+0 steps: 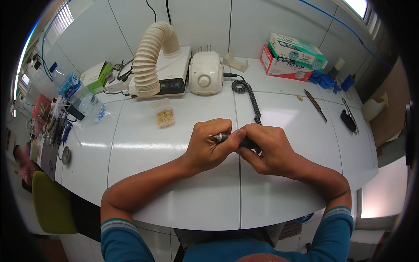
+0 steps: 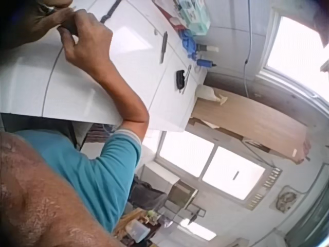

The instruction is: The person removes a bit from a rotary tool, inserts a new bit into the tool, and grinds a dental prosthesis using the rotary tool.

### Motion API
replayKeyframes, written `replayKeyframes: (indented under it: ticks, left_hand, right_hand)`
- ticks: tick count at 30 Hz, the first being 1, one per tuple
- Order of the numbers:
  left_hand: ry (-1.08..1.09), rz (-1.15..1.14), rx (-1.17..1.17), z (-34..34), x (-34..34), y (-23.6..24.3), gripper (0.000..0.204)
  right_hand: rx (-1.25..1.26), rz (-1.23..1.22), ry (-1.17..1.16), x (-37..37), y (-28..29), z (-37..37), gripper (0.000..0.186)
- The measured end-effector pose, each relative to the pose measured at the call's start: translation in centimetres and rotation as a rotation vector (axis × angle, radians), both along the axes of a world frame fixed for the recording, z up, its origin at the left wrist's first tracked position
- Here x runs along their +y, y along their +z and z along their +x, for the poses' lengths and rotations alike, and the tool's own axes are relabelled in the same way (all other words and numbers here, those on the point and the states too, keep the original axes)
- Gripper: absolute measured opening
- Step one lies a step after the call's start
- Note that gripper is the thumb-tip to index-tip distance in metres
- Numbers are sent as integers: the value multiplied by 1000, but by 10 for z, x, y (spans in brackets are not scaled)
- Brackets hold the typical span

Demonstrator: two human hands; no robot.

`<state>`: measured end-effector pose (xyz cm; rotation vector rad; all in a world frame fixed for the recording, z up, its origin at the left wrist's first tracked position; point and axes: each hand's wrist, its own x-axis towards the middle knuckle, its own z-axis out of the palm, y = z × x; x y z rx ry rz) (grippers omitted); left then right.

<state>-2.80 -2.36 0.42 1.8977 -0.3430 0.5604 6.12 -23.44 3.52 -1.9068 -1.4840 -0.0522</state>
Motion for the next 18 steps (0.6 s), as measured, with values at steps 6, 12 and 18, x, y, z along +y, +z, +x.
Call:
replayKeyframes:
  ticks: [6,12,18]
  left_hand:
    - [16,2,-15,12,26,-11,44]
    - [82,37,-72,18,27,-12,37]
    - [375,112,-79,46,58,-30,25]
  right_hand:
    - [-286,21,-114,-4,-18,30,29]
    - [-390,-3,-141,-3,-24,48,29]
    - [-420,-71,-403,-1,-45,99,30]
